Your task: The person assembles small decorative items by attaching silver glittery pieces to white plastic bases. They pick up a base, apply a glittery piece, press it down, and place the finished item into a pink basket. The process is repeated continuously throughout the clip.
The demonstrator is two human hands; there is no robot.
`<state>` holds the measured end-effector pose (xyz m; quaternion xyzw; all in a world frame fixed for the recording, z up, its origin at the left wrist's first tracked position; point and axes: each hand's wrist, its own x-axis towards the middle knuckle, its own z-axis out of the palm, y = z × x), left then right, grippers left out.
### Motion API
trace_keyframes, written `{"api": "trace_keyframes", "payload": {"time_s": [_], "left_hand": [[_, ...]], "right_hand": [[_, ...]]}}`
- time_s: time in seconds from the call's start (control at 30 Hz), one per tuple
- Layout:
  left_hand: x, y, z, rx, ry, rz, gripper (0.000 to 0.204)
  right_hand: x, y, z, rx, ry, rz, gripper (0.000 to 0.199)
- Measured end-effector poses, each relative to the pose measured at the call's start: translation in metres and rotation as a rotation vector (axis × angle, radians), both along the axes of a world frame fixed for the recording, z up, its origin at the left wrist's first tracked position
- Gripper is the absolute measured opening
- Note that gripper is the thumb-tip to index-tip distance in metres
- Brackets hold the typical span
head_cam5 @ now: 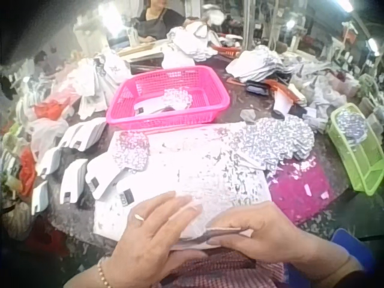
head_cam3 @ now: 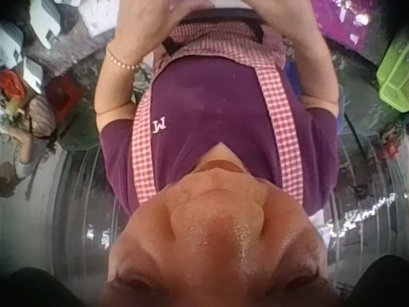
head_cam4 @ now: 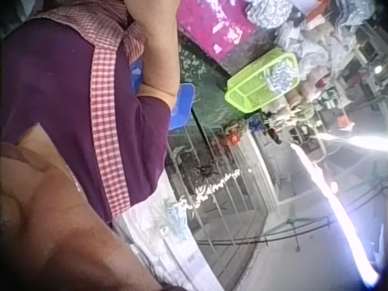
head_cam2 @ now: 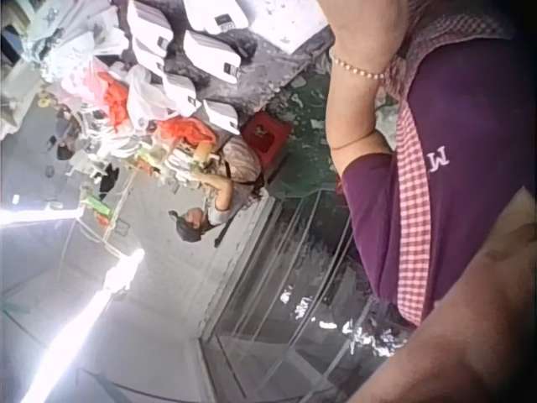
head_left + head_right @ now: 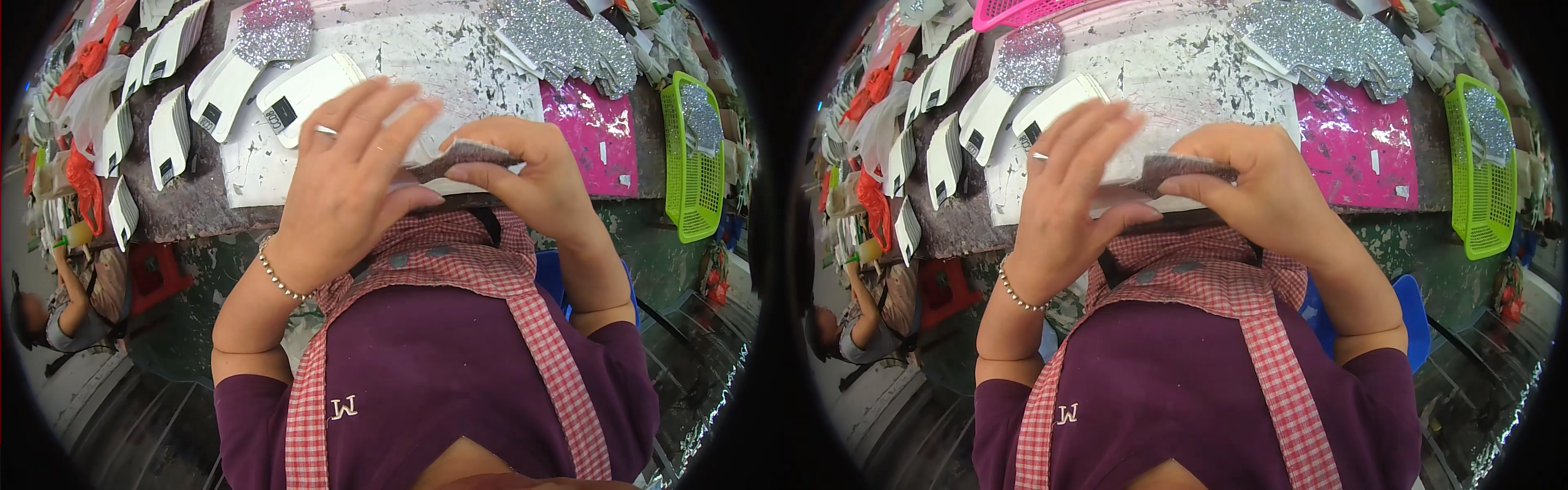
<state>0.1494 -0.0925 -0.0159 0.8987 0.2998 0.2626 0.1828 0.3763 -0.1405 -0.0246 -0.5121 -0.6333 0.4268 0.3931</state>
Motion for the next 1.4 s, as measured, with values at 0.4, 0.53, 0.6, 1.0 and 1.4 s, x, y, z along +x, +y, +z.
{"api": "trace_keyframes", "payload": {"time_s": [0.4, 0.53, 0.6, 1.0, 1.4], "left_hand": [[-0.004, -0.007, -0.007, -1.036, -0.445, 0.192, 0.014], [0.000, -0.011, -0.017, -1.245, -0.780, 0.224, 0.022], [0.005, -0.014, -0.022, -1.229, -0.775, 0.227, 0.020], [0.001, -0.016, -0.026, -1.229, -0.628, 0.248, 0.020], [-0.112, 0.165, 0.013, -0.416, 0.180, 0.393, 0.035]], "right_hand": [[-0.007, 0.004, -0.005, -0.022, 0.482, -0.362, 0.044], [0.000, -0.007, -0.015, -0.455, 0.553, -0.049, 0.038], [-0.011, -0.012, -0.022, -0.496, 0.621, -0.056, 0.033], [-0.017, -0.010, -0.020, -0.467, 0.521, -0.066, 0.023], [-0.002, 0.000, -0.053, -0.389, 0.394, -0.167, 0.062]]}}
